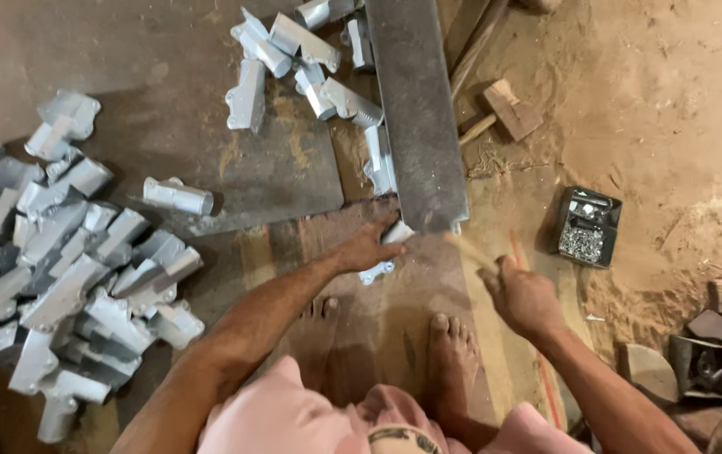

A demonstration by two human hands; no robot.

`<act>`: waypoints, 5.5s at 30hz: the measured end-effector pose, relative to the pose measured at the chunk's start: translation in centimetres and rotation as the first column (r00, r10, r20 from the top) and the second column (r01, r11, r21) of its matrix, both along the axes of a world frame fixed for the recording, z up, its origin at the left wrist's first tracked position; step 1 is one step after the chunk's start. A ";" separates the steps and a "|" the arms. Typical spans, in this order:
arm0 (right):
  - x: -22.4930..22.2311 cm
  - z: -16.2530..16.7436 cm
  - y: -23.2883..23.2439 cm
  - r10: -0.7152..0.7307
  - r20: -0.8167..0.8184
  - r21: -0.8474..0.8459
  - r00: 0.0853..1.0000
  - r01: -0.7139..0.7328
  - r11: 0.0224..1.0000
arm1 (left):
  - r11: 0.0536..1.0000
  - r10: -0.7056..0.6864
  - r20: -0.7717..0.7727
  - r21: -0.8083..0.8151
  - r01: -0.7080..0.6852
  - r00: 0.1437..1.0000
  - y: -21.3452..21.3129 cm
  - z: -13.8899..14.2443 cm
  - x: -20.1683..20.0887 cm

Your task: The person sits on the ground and hammers aluminum castings one at a time on a steel plate, turning and repositioning each piece to flatten or shape it, then sets it on a growing pile of finished pieces.

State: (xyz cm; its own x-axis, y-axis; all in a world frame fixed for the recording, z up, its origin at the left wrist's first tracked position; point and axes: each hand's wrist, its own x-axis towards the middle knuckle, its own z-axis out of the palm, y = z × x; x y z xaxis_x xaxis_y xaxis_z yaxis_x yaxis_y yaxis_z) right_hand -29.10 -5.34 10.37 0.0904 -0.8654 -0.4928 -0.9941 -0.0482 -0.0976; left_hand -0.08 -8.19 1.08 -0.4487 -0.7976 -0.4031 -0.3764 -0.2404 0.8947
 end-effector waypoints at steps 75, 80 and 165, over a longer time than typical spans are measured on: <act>7.9 -10.2 -3.2 0.325 0.547 -0.342 0.771 -0.149 0.928 | 0.909 0.059 0.412 0.355 -0.219 0.909 7.9 -3.0 12.0; 9.8 -8.2 -2.6 0.272 0.495 -0.254 0.825 -0.162 0.953 | 0.961 0.218 -0.011 0.177 -0.212 0.976 9.4 -1.4 9.9; -2.8 -2.8 5.5 0.022 0.362 -0.080 0.932 0.008 0.997 | 0.985 0.141 -0.020 0.106 -0.138 0.990 1.7 -6.0 -1.9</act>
